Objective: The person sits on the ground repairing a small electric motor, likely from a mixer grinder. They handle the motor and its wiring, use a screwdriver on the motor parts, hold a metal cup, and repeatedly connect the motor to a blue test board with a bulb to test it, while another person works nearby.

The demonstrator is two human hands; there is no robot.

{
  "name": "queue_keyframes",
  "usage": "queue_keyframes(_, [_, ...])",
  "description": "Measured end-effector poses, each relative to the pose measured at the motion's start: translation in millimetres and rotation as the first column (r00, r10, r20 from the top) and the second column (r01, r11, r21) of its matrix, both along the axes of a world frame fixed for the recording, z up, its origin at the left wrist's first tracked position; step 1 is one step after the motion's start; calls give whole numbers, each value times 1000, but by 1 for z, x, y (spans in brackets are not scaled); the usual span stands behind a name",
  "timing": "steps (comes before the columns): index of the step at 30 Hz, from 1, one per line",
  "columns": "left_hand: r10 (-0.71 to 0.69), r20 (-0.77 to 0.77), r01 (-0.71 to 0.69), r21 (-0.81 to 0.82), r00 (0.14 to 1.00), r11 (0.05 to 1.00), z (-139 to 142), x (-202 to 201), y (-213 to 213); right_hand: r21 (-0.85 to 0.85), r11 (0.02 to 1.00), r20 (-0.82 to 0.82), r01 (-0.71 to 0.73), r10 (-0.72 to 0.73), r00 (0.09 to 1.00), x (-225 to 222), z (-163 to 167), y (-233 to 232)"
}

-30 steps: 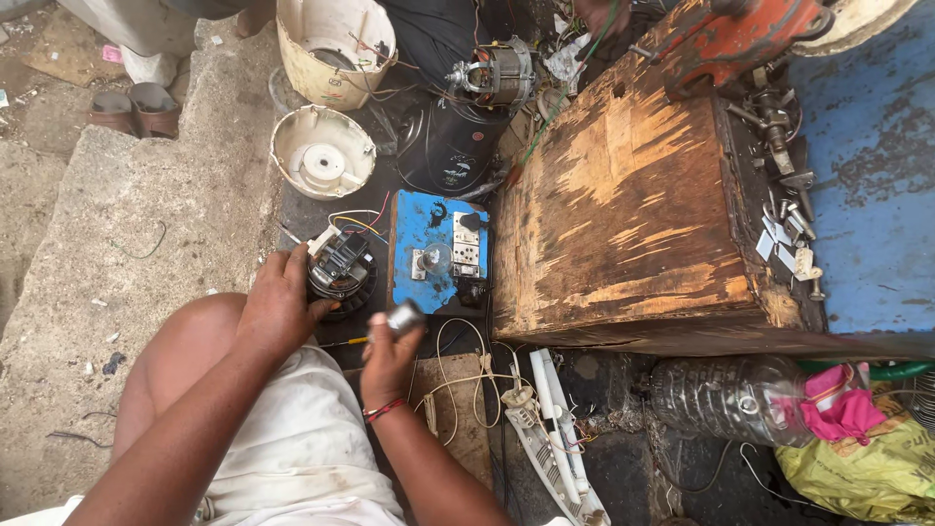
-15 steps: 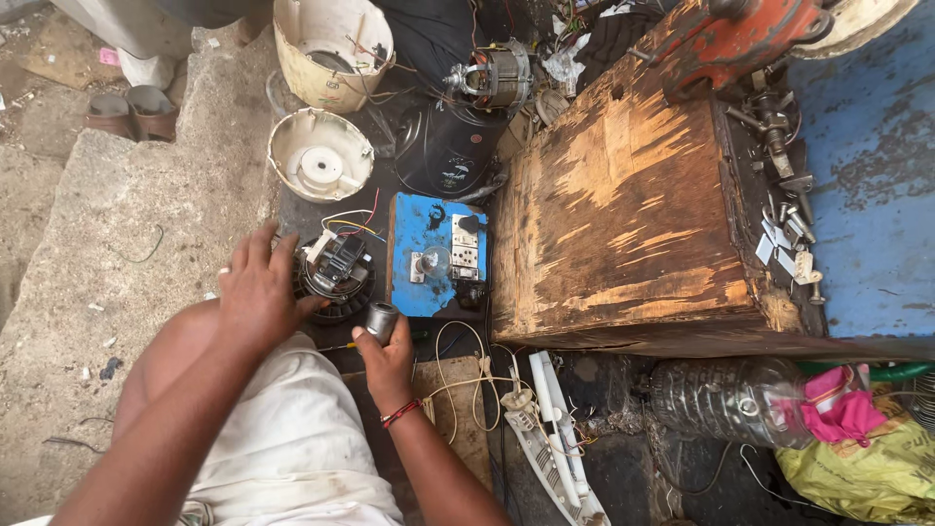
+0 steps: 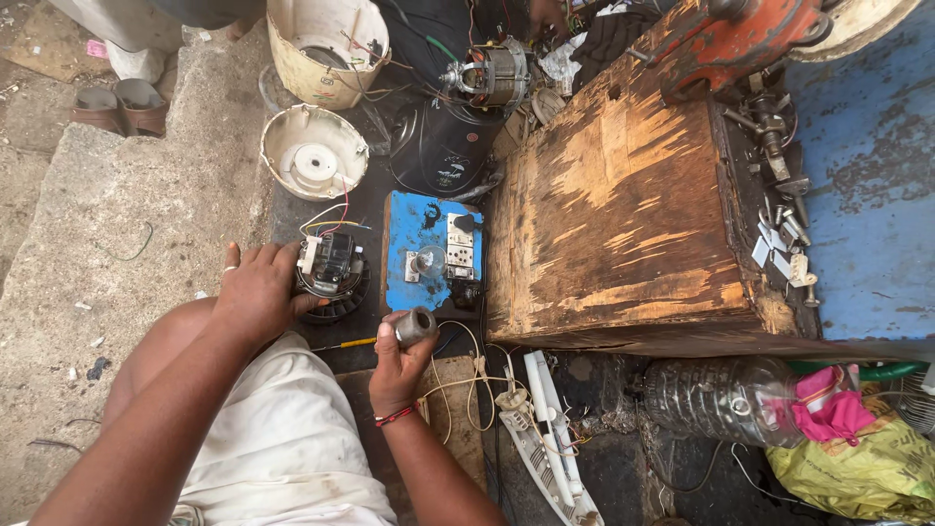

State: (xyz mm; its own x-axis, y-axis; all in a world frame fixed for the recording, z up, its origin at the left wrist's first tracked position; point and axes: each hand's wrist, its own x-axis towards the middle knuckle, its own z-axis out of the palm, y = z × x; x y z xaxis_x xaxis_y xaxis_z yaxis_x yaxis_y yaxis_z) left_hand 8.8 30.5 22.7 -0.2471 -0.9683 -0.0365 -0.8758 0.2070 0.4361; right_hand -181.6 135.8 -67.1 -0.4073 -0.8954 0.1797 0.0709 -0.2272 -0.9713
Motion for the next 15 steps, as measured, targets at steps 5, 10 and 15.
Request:
queue_keyframes(5, [10, 19, -9, -62, 1000, 998, 1, -4, 1, 312, 950, 84, -30, 4, 996, 1, -21, -15])
queue_keyframes(10, [33, -7, -33, -4, 999, 999, 5, -5, 1, 103, 986, -403, -134, 164, 900, -8, -31, -17])
queue_keyframes(15, [47, -64, -45, 33, 997, 998, 5, -4, 2, 309, 947, 52, 82, -102, 993, -20, -28, -23])
